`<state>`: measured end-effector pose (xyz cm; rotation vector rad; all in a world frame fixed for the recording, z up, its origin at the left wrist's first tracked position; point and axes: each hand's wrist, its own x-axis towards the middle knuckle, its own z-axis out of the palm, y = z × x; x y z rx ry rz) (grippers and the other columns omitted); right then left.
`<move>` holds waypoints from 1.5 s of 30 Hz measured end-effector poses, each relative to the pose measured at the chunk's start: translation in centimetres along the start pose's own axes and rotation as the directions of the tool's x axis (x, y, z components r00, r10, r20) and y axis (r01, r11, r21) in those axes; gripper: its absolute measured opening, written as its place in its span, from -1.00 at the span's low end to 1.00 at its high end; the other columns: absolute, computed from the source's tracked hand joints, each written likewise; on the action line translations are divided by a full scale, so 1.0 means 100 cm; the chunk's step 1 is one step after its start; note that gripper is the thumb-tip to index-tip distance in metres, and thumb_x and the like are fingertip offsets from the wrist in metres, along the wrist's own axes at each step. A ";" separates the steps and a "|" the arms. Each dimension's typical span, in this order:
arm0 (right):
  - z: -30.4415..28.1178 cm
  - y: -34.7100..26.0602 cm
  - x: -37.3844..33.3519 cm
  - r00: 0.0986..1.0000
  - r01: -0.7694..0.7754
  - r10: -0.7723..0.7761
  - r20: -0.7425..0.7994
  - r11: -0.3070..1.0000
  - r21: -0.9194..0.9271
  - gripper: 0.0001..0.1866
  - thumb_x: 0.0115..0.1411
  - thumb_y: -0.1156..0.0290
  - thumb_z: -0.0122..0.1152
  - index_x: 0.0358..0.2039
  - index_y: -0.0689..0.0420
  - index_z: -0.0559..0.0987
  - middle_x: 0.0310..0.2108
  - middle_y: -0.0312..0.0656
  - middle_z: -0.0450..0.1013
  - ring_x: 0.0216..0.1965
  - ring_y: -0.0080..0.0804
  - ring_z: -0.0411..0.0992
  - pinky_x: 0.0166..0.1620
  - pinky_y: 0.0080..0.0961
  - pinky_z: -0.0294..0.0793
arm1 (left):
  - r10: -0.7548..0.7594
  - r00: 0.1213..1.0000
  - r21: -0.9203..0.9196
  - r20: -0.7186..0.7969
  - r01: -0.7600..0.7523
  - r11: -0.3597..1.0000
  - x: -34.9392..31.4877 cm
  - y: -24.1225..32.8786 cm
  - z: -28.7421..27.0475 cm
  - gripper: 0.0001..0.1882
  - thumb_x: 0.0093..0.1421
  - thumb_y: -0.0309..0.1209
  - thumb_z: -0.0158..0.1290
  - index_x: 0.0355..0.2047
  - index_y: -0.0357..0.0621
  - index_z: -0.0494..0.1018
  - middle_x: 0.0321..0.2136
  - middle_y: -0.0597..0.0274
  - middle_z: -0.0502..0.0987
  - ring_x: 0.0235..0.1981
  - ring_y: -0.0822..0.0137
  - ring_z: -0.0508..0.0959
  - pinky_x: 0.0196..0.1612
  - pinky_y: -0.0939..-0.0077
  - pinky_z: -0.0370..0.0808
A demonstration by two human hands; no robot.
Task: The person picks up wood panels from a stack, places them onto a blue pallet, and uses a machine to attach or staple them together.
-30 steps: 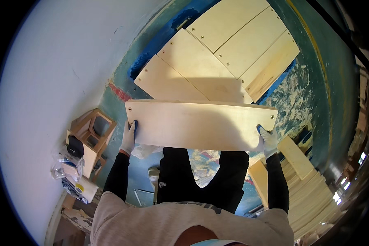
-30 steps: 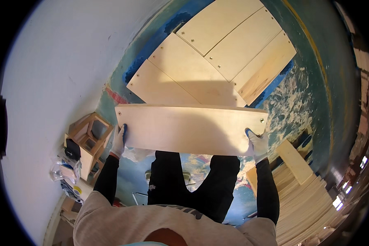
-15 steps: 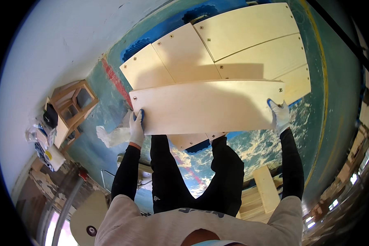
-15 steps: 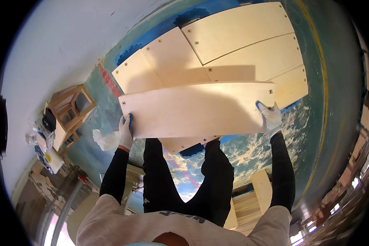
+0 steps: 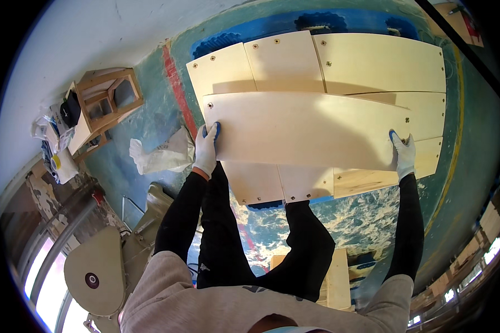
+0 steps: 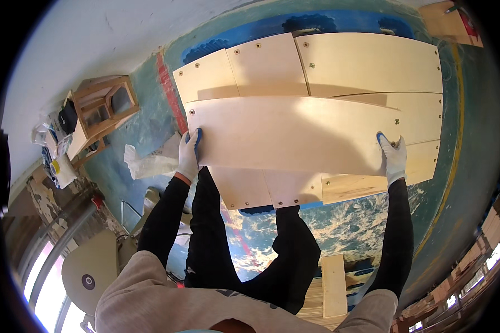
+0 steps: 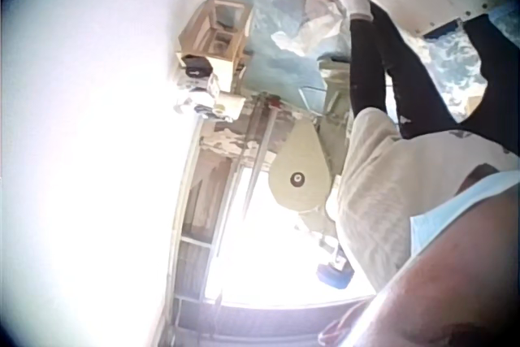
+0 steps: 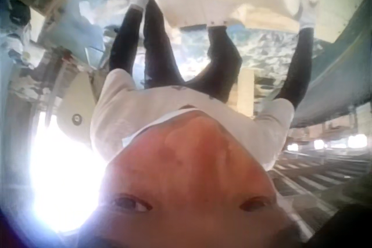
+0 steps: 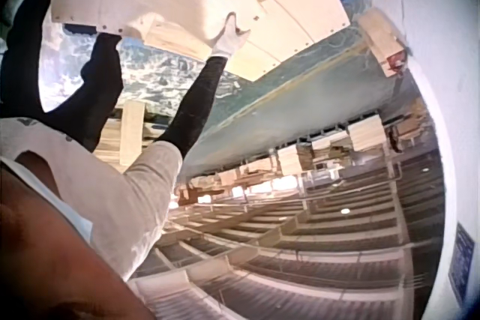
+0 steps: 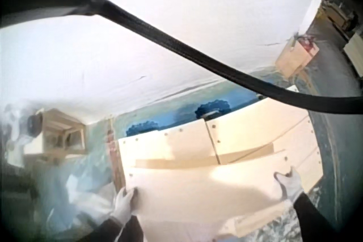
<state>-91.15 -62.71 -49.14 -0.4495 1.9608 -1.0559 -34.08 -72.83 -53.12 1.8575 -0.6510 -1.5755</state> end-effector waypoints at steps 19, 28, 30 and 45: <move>0.002 0.045 0.004 0.995 -0.101 0.101 -0.002 0.994 -0.044 -0.68 0.19 0.47 0.41 -0.11 0.22 0.50 -0.32 -0.31 0.54 -0.37 -0.65 0.46 -0.30 -0.70 0.46 | 0.035 0.999 0.078 0.027 -0.037 0.996 -0.002 -0.019 -0.003 -0.68 0.33 -0.31 0.12 -0.04 -0.30 0.44 -0.28 0.38 0.48 -0.23 0.56 0.41 -0.13 0.63 0.36; -0.069 0.134 -0.095 0.926 -0.238 0.240 -0.292 0.970 0.044 -0.64 0.25 0.43 0.36 0.02 0.19 0.51 -0.15 -0.36 0.52 -0.14 -0.62 0.44 -0.03 -0.63 0.43 | 0.116 0.944 0.350 0.309 -0.226 0.909 0.036 0.038 0.094 -0.52 0.28 -0.29 0.13 0.11 -0.35 0.40 -0.19 0.22 0.57 -0.22 0.48 0.52 -0.16 0.57 0.47; -0.071 0.134 -0.106 0.903 -0.166 0.195 -0.383 0.980 0.106 -0.62 0.29 0.31 0.34 0.04 0.21 0.51 -0.17 -0.37 0.49 -0.14 -0.57 0.40 -0.05 -0.56 0.40 | 0.118 0.913 0.478 0.390 -0.310 0.822 0.048 0.064 0.138 -0.46 0.26 -0.22 0.14 0.14 -0.31 0.39 -0.17 0.12 0.58 -0.19 0.35 0.55 -0.10 0.50 0.48; 0.009 0.126 -0.216 0.780 -0.184 0.322 -0.537 0.938 0.294 -0.51 0.32 0.19 0.26 0.05 0.34 0.47 -0.02 -0.09 0.49 0.00 -0.37 0.45 0.05 -0.38 0.44 | 0.476 0.748 0.436 0.463 -0.659 0.613 0.039 0.111 0.151 -0.42 0.27 -0.29 0.14 0.24 -0.27 0.33 -0.22 0.10 0.56 -0.30 0.30 0.53 -0.17 0.38 0.48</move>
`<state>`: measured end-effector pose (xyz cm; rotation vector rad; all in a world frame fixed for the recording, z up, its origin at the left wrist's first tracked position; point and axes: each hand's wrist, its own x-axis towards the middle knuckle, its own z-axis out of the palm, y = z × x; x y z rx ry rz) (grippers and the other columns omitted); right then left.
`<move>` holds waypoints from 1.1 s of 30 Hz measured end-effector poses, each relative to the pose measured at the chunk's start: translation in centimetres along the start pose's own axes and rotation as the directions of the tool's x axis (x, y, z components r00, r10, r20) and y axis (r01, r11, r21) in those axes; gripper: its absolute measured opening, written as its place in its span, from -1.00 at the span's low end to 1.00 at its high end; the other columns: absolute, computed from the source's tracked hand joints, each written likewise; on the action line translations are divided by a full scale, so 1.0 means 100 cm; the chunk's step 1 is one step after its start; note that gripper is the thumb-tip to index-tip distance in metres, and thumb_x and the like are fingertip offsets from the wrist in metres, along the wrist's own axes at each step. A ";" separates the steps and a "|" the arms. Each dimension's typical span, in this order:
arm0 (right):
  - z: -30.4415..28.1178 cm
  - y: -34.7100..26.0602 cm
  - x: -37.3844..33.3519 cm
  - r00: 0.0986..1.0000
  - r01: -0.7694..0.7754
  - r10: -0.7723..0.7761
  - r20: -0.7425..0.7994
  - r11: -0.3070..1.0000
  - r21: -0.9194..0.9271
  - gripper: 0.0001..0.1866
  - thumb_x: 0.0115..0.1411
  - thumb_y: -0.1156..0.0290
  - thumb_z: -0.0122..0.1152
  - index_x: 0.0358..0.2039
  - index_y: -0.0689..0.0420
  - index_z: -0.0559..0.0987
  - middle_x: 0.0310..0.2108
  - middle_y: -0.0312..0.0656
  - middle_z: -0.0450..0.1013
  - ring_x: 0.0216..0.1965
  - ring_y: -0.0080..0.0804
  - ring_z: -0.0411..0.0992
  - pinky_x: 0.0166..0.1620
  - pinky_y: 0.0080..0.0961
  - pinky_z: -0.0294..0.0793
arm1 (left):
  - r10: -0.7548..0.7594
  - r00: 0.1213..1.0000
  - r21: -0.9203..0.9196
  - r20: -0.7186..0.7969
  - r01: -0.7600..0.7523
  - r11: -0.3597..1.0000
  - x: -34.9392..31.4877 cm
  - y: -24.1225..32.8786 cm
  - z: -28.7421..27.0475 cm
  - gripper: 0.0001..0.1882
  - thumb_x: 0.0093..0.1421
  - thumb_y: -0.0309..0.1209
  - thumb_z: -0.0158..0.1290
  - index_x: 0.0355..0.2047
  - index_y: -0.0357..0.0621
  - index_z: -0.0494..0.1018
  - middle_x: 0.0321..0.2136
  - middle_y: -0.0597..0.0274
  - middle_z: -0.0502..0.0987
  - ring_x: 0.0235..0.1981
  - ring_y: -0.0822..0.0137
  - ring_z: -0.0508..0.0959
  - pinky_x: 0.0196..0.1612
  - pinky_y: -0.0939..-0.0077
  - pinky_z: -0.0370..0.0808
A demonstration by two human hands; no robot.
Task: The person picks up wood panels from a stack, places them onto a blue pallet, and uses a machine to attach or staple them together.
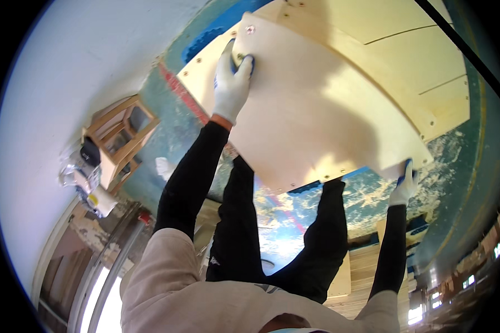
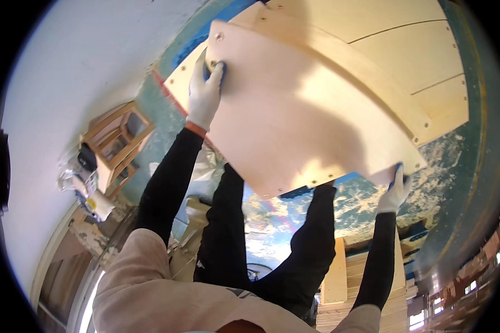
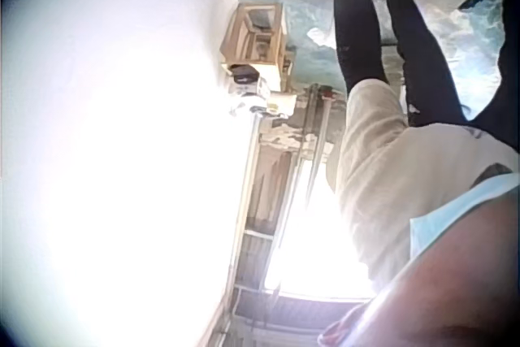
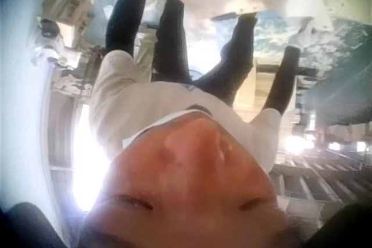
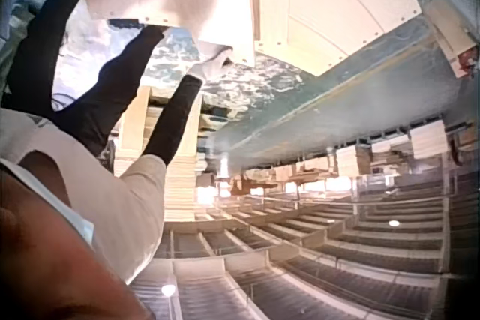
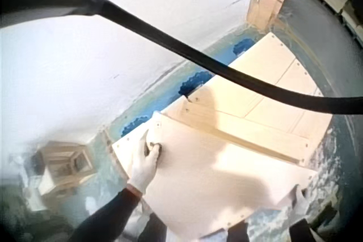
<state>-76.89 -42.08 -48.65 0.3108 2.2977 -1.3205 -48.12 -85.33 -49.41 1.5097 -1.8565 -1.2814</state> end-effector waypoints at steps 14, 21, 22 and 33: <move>0.117 0.161 -0.293 0.645 -0.763 0.746 0.167 0.643 0.074 -0.57 0.22 0.50 0.30 0.08 0.14 0.41 -0.13 -0.26 0.47 -0.15 -0.53 0.47 -0.11 -0.59 0.47 | -0.120 0.977 0.508 0.173 0.016 0.861 0.065 -0.131 -0.167 -0.35 0.19 -0.07 0.16 0.16 -0.29 0.42 -0.08 -0.01 0.59 -0.08 0.22 0.57 0.01 0.43 0.45; 0.142 0.176 -0.280 0.700 -0.697 0.711 -0.063 0.700 0.153 -0.62 0.24 0.44 0.28 0.07 0.11 0.46 -0.15 -0.35 0.45 -0.18 -0.57 0.42 -0.17 -0.60 0.44 | -0.001 0.963 0.723 0.269 -0.201 0.661 0.058 -0.143 -0.107 -0.13 0.13 0.02 0.18 0.36 -0.12 0.20 0.37 -0.04 0.20 0.42 0.02 0.13 0.42 0.13 0.03; 0.142 0.182 -0.279 0.701 -0.696 0.710 -0.063 0.702 0.151 -0.62 0.24 0.44 0.28 0.07 0.11 0.46 -0.15 -0.35 0.45 -0.18 -0.57 0.42 -0.17 -0.60 0.44 | -0.002 0.963 0.723 0.268 -0.200 0.662 0.057 -0.144 -0.108 -0.13 0.13 0.02 0.18 0.36 -0.12 0.20 0.37 -0.04 0.20 0.42 0.02 0.13 0.42 0.13 0.03; 0.123 0.170 -0.253 0.892 -0.426 0.440 -0.108 0.895 0.130 -0.59 0.28 0.38 0.23 0.11 0.22 0.47 -0.02 -0.16 0.45 -0.02 -0.40 0.43 0.05 -0.47 0.40 | 0.200 0.912 0.697 0.359 -0.405 0.592 0.055 -0.117 -0.077 -0.23 0.18 -0.10 0.20 0.31 -0.23 0.24 0.29 -0.12 0.29 0.33 -0.08 0.23 0.36 0.14 0.17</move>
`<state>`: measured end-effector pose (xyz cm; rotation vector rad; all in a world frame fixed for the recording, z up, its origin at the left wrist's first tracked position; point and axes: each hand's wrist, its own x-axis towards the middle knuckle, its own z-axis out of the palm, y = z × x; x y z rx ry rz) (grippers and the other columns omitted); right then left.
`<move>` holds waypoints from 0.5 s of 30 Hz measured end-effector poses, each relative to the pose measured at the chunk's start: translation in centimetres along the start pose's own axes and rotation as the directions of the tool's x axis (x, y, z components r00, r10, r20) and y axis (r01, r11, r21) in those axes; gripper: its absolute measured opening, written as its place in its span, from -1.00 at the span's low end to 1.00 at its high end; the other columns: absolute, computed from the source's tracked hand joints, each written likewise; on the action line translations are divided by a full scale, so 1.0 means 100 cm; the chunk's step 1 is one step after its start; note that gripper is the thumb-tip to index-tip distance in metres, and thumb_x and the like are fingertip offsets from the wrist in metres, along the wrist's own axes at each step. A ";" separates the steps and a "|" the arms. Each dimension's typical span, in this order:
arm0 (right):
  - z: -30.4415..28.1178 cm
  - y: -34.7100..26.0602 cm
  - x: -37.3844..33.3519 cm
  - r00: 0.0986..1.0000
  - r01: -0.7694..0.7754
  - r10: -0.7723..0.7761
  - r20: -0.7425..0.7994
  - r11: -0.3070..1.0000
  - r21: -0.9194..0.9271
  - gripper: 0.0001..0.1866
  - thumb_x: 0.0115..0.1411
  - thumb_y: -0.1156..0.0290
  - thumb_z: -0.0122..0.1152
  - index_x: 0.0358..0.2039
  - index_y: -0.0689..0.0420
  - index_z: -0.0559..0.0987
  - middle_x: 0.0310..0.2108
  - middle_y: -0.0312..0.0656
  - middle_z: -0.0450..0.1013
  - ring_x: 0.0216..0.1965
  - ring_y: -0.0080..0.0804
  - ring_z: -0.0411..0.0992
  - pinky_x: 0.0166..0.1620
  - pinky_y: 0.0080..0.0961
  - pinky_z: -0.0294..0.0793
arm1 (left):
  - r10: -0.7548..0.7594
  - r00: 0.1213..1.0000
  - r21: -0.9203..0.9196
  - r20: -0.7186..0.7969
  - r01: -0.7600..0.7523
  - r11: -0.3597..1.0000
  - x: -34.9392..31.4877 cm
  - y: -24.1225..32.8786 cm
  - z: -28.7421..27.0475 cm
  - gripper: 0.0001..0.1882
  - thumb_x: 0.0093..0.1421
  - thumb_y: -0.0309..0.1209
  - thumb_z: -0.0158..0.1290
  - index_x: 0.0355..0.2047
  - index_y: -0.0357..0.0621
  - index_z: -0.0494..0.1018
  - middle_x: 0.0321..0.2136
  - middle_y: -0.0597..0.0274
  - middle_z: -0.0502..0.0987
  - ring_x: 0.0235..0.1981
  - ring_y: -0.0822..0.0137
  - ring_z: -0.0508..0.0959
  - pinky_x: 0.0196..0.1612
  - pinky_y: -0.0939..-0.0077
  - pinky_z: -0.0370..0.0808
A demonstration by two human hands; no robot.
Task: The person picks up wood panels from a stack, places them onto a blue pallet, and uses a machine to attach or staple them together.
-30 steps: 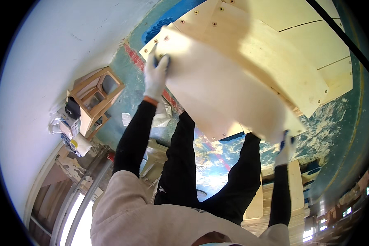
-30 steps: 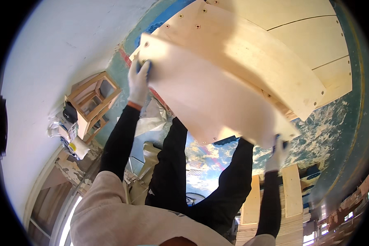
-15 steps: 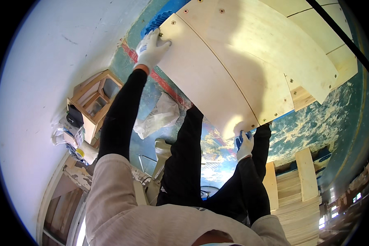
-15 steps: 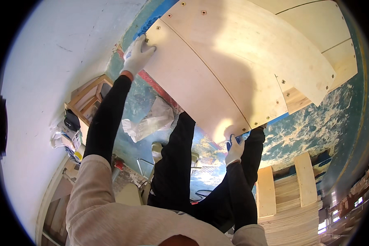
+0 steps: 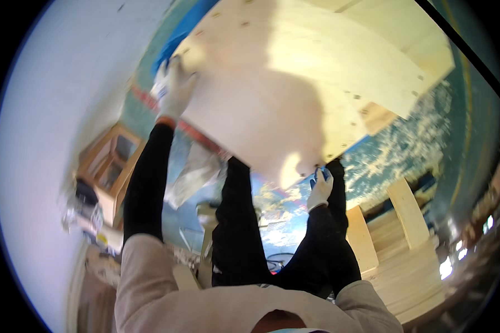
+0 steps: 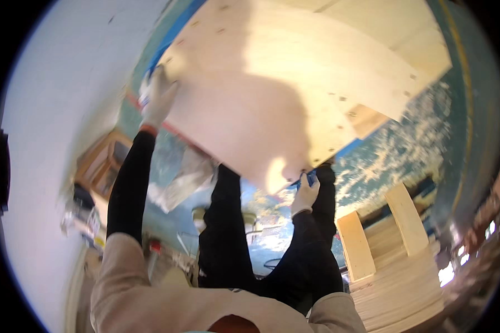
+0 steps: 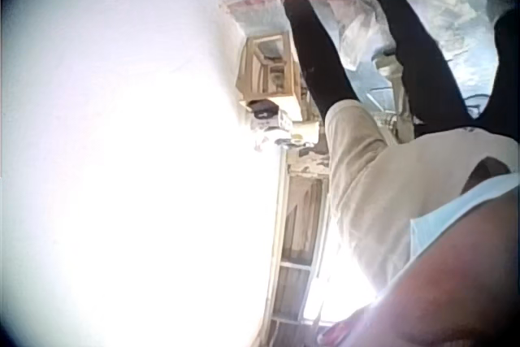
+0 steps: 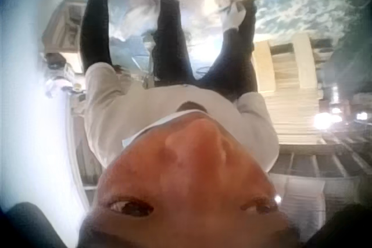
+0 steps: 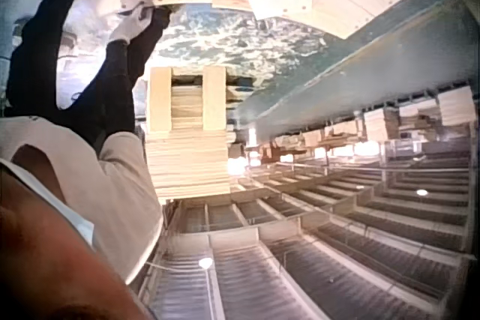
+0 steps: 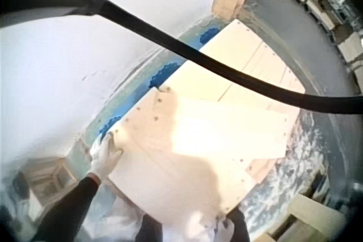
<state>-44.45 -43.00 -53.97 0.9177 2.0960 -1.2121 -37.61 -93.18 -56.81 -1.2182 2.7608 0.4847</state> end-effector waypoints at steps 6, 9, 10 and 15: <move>-0.022 -0.191 0.087 0.790 0.564 -0.610 -0.060 0.762 -0.317 -0.36 0.29 0.37 0.20 0.30 0.34 0.24 0.27 0.09 0.19 0.26 -0.10 0.24 0.28 -0.28 0.26 | -0.037 0.999 -0.418 -0.010 0.030 0.908 0.035 0.132 -0.008 -0.27 0.26 -0.16 0.13 0.33 -0.26 0.18 0.30 -0.07 0.27 0.34 -0.05 0.21 0.36 0.16 0.16; -0.038 -0.265 0.183 0.673 0.617 -0.734 -0.092 0.626 -0.477 -0.28 0.28 0.17 0.20 0.30 0.36 0.24 0.31 0.16 0.17 0.31 -0.05 0.20 0.30 -0.26 0.25 | -0.096 0.990 -0.519 0.107 0.138 0.844 0.051 0.166 0.022 -0.20 0.30 -0.17 0.11 0.39 -0.31 0.06 0.35 -0.14 0.20 0.38 -0.01 0.21 0.36 0.26 0.19; -0.046 -0.282 0.220 0.666 0.620 -0.743 -0.063 0.598 -0.508 -0.24 0.25 0.09 0.22 0.28 0.35 0.27 0.29 0.17 0.21 0.30 -0.04 0.24 0.29 -0.26 0.27 | -0.130 0.989 -0.486 0.076 0.150 0.861 0.052 0.176 0.029 -0.18 0.29 -0.15 0.12 0.39 -0.32 0.05 0.35 -0.16 0.19 0.38 0.01 0.21 0.36 0.28 0.19; -0.027 -0.308 0.293 0.712 0.601 -0.701 0.041 0.580 -0.550 -0.18 0.13 -0.09 0.34 0.19 0.31 0.40 0.08 0.12 0.47 0.14 -0.05 0.42 0.20 -0.26 0.35 | -0.278 0.960 -0.394 0.024 0.265 0.880 0.064 0.186 0.016 -0.15 0.23 -0.07 0.16 0.36 -0.33 0.12 0.29 -0.19 0.27 0.32 -0.06 0.24 0.34 0.20 0.18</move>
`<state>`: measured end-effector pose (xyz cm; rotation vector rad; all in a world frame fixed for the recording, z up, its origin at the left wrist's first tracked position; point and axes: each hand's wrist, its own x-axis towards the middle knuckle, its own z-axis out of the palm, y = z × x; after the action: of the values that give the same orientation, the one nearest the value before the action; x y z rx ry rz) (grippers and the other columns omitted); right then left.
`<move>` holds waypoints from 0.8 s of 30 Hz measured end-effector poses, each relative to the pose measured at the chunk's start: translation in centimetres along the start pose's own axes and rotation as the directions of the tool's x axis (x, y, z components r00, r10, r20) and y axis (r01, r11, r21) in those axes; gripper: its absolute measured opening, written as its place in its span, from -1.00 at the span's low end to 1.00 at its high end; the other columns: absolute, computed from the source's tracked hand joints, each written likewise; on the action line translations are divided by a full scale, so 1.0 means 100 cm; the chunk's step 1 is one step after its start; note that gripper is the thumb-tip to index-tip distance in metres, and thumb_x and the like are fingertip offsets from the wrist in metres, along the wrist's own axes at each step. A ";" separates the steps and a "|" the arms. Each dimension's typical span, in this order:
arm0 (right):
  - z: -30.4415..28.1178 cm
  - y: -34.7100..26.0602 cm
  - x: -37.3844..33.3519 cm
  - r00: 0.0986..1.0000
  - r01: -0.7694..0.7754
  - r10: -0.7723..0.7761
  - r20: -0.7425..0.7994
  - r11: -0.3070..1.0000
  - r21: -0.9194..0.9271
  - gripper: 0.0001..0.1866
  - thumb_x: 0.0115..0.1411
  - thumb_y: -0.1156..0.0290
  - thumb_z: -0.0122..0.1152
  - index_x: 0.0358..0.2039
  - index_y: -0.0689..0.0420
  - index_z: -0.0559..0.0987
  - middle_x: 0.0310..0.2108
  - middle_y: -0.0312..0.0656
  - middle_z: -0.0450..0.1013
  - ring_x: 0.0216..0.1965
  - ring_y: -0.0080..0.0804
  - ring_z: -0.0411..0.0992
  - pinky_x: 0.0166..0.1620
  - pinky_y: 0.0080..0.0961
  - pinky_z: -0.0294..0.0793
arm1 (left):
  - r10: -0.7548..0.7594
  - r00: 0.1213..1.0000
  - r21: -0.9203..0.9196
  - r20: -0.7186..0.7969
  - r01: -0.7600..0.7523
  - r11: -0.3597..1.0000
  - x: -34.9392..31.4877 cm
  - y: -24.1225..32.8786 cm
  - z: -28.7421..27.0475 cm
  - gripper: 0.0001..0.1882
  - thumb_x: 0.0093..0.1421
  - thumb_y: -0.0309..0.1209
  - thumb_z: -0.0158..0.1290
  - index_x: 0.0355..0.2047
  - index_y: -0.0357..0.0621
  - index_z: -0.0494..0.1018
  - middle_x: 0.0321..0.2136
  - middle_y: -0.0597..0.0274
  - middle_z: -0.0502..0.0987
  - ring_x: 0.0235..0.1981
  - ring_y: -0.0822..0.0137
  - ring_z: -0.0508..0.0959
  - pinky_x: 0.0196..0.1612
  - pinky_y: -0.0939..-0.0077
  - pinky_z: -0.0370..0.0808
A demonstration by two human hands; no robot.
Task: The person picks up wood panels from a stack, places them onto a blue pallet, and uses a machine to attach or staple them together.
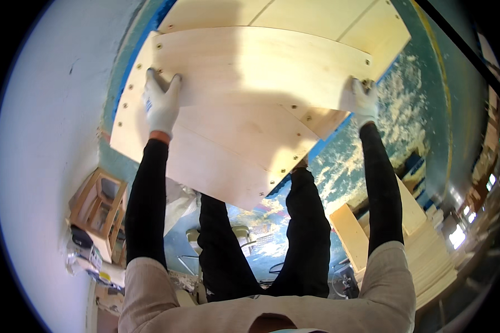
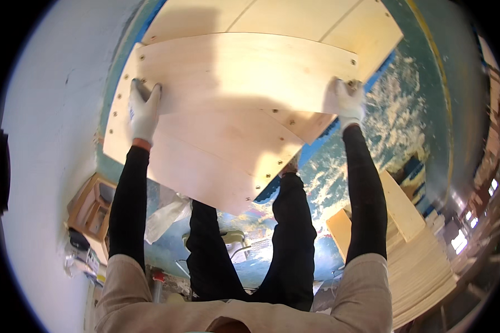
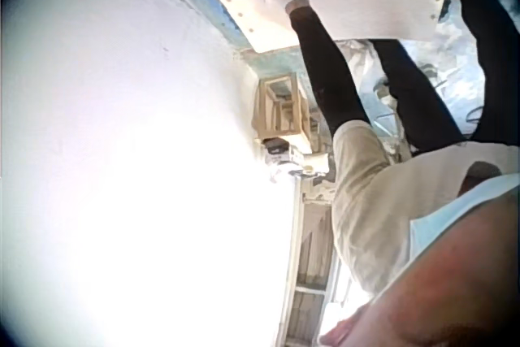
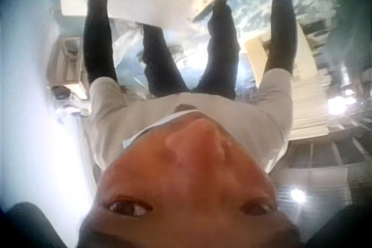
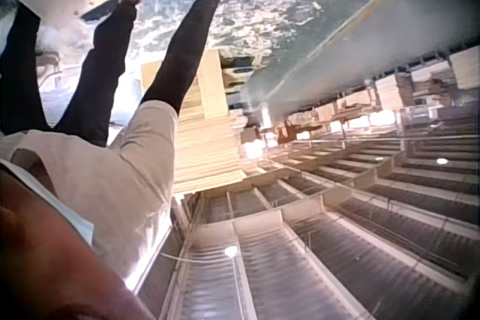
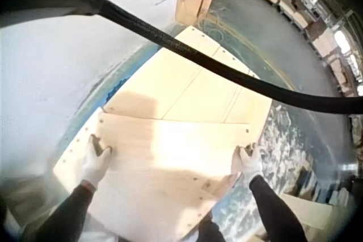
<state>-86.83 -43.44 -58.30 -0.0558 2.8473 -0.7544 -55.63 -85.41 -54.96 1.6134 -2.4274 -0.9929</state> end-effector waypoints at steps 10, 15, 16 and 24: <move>-0.034 0.010 -0.014 0.960 -0.280 0.227 0.166 0.723 0.632 -0.46 0.33 0.10 0.24 0.05 0.35 0.50 0.00 -0.09 0.50 0.00 -0.38 0.42 0.08 -0.49 0.41 | -0.353 0.931 -0.638 0.092 0.327 0.697 -0.011 -0.022 -0.044 -0.64 0.32 -0.14 0.13 -0.30 -0.26 0.55 -0.51 0.43 0.46 -0.51 0.56 0.36 -0.41 0.61 0.29; -0.026 -0.073 -0.022 0.961 -0.062 -0.087 0.263 0.858 0.510 -0.60 0.32 0.20 0.27 -0.06 0.32 0.54 -0.14 -0.25 0.49 -0.14 -0.54 0.38 -0.03 -0.59 0.38 | -0.511 0.859 -0.758 -0.028 0.315 0.571 -0.119 -0.109 -0.083 -0.72 0.36 -0.30 0.10 -0.09 -0.28 0.52 -0.26 0.38 0.52 -0.26 0.56 0.45 -0.15 0.66 0.38; -0.018 -0.077 -0.011 0.943 -0.072 -0.114 0.314 0.848 0.525 -0.63 0.32 0.24 0.28 -0.08 0.31 0.54 -0.19 -0.30 0.47 -0.17 -0.61 0.34 -0.07 -0.63 0.36 | -0.549 0.836 -0.775 -0.025 0.330 0.539 -0.133 -0.126 -0.081 -0.73 0.37 -0.31 0.09 -0.08 -0.29 0.52 -0.23 0.36 0.53 -0.23 0.54 0.47 -0.10 0.63 0.40; 0.096 -0.281 0.003 0.782 0.150 -0.355 0.511 0.905 0.399 -0.49 0.25 0.17 0.35 0.02 0.35 0.56 -0.14 -0.23 0.57 -0.16 -0.57 0.46 -0.05 -0.61 0.45 | -0.698 0.715 -0.892 -0.051 0.281 0.353 -0.166 -0.205 -0.098 -0.77 0.35 -0.34 0.13 -0.16 -0.29 0.49 -0.23 0.28 0.55 -0.21 0.48 0.52 -0.13 0.54 0.45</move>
<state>-85.59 -72.58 -52.59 -0.5396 2.1195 -1.0597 -27.84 -81.00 -53.54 1.8515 -0.7849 -1.3686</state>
